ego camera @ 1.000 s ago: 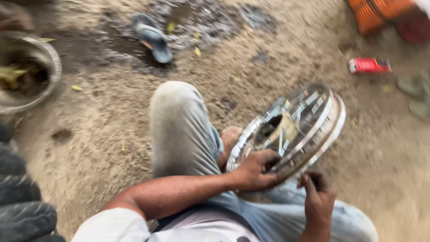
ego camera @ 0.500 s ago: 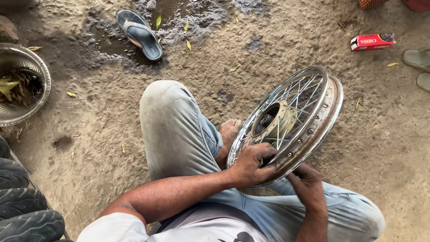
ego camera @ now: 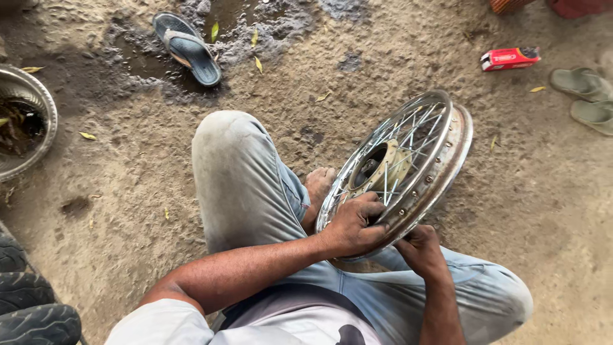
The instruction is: The person sits on the ground and scrubs a bicycle rim with a small brush. They rotate the rim to clean different sections of the outer edge and the spoke holes.
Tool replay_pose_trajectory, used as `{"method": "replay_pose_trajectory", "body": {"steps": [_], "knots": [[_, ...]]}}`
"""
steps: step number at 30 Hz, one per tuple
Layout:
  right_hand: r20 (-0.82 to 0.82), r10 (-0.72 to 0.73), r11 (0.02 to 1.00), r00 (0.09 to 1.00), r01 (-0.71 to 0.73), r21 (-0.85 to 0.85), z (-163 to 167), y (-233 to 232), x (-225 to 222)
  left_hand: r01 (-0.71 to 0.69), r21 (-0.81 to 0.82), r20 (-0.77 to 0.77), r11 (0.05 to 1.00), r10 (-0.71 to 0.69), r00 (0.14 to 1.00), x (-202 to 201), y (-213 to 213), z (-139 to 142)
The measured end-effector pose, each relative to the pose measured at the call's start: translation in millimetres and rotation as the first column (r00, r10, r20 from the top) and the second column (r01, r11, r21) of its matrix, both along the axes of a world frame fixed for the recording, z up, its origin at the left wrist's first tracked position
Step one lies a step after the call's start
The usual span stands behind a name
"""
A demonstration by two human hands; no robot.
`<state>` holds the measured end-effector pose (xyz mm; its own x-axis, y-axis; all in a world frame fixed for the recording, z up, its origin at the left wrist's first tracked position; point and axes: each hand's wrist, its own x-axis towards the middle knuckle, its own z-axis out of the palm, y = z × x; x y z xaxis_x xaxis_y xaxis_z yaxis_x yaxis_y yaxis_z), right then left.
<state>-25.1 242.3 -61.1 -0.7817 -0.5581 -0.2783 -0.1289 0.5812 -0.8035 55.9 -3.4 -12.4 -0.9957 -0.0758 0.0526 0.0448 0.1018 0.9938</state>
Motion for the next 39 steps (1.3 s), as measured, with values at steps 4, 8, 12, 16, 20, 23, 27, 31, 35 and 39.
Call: {"method": "replay_pose_trajectory", "body": {"steps": [4, 8, 12, 16, 20, 23, 27, 31, 35, 39], "knots": [[-0.003, 0.042, 0.902, 0.999, -0.036, 0.431, -2, -7, -1, 0.04, -0.11, 0.126, 0.993, -0.026, 0.992, -1, 0, 3], [-0.119, -0.081, 0.995, 0.99, 0.073, -0.068, -10, -25, 10, -0.043, -0.115, -0.152, 0.992, 0.025, 0.988, 10, -1, -2], [-0.164, -0.171, 0.985, 0.972, 0.172, -0.006, 6, -16, 17, -0.023, -0.091, 0.205, 0.996, 0.042, 0.978, 17, 9, -11], [-0.332, -0.173, 0.984, 0.927, 0.18, -0.011, 42, -10, 21, 0.125, -0.058, 0.252, 0.99, -0.106, 0.962, 15, -7, -10], [-0.3, -0.173, 0.975, 0.938, 0.205, 0.08, 76, -21, 25, 0.115, -0.01, 0.213, 0.993, -0.11, 0.971, 13, -11, 2], [-0.287, -0.154, 0.97, 0.946, 0.2, 0.138, 83, -39, 26, 0.09, -0.036, 0.128, 0.995, -0.085, 0.988, 10, -10, 7], [-0.324, -0.092, 0.977, 0.942, 0.147, 0.152, 88, -47, 21, 0.086, -0.046, 0.123, 0.995, -0.079, 0.989, 9, -11, 3], [-0.273, -0.059, 0.967, 0.96, 0.123, 0.222, 94, -38, 12, 0.077, -0.144, -0.009, 0.987, -0.079, 0.997, 11, -14, -6], [-0.232, -0.013, 0.963, 0.973, 0.075, 0.26, 87, -41, 9, 0.117, -0.172, -0.03, 0.978, -0.124, 0.992, 10, -11, -13], [-0.181, -0.002, 0.952, 0.984, 0.057, 0.302, 89, -41, 14, 0.167, -0.111, -0.001, 0.98, -0.168, 0.986, 9, -15, -13]]}}
